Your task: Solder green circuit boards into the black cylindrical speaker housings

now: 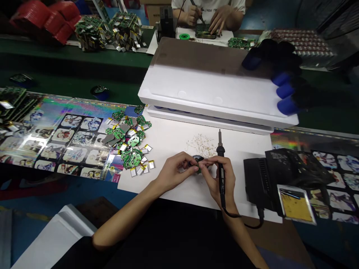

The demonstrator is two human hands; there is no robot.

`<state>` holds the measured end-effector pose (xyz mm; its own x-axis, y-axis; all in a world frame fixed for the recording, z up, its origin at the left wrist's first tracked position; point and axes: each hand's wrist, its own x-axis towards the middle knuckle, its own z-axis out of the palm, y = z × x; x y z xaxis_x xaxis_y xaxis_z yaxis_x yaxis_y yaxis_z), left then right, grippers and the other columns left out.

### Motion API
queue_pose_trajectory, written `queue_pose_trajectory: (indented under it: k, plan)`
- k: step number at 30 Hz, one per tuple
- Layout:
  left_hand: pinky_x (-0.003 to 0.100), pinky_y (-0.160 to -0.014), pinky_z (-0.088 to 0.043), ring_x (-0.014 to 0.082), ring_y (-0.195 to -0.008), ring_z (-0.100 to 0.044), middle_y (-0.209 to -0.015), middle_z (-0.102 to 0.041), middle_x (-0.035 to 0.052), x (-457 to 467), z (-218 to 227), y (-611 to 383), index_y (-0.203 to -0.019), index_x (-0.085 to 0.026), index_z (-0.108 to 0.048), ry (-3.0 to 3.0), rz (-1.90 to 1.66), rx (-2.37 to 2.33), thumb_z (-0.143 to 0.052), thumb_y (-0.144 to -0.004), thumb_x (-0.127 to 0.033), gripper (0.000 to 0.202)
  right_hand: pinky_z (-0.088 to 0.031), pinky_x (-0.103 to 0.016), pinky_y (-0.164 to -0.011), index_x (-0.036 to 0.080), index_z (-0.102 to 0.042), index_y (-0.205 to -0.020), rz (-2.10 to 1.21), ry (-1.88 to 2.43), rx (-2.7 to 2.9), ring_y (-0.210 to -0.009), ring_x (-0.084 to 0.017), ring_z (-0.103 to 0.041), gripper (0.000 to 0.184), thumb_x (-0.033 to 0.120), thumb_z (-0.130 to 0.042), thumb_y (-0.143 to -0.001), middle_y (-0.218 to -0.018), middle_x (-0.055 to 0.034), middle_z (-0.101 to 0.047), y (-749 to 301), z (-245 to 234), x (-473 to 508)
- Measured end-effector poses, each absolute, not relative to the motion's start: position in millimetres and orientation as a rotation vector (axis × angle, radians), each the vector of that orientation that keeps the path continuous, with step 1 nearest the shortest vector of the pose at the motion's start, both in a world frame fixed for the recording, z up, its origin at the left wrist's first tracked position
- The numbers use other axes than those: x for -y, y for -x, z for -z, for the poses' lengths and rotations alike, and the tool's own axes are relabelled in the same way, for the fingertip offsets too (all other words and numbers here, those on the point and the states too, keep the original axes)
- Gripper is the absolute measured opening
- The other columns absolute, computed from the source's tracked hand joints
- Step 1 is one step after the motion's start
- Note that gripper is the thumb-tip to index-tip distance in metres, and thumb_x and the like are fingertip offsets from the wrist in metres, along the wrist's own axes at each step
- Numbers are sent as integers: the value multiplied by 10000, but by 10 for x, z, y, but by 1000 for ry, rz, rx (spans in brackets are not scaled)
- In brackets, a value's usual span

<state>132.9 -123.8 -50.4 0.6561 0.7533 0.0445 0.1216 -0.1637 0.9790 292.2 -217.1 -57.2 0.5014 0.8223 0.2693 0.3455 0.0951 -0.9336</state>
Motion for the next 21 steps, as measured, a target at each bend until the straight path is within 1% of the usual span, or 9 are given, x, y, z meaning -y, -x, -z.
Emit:
queue_pose_trajectory:
  k: [7, 12, 16, 21]
  plan:
    - [269, -678, -428, 132, -727, -554, -891, -722, 43, 1232, 503, -1341, -954, -171, -753, -1610, -660, -720, -736, -977, -321, 152, -647, -330, -819, 284, -642, -1151, -432, 1501, 1174, -912, -174, -764, 268, 216, -780, -932, -1000, -7, -745, -2929, 601, 2222]
    - [276, -691, -434, 149, -777, -593, -928, -726, 61, 1260, 505, -1353, -956, -166, -743, -1475, -671, -724, -748, -971, -390, 225, -649, -340, -834, 283, -644, -1144, -400, 1498, 1214, -927, -180, -765, 263, 191, -764, -928, -1011, -8, -739, -2916, 615, 2235]
    - [276, -684, -428, 150, -770, -603, -903, -712, 55, 1276, 506, -1347, -960, -159, -716, -1356, -631, -726, -737, -977, -432, 275, -644, -346, -853, 282, -636, -1152, -403, 1477, 1219, -926, -179, -763, 290, 164, -762, -918, -1027, -6, -746, -2911, 626, 2245]
    - [265, -676, -431, 140, -763, -603, -901, -721, 41, 1252, 487, -1322, -977, -167, -719, -1531, -596, -738, -694, -1003, -354, 190, -635, -370, -866, 289, -636, -1161, -376, 1494, 1243, -935, -191, -752, 307, 155, -763, -916, -1029, -6, -743, -2927, 623, 2251]
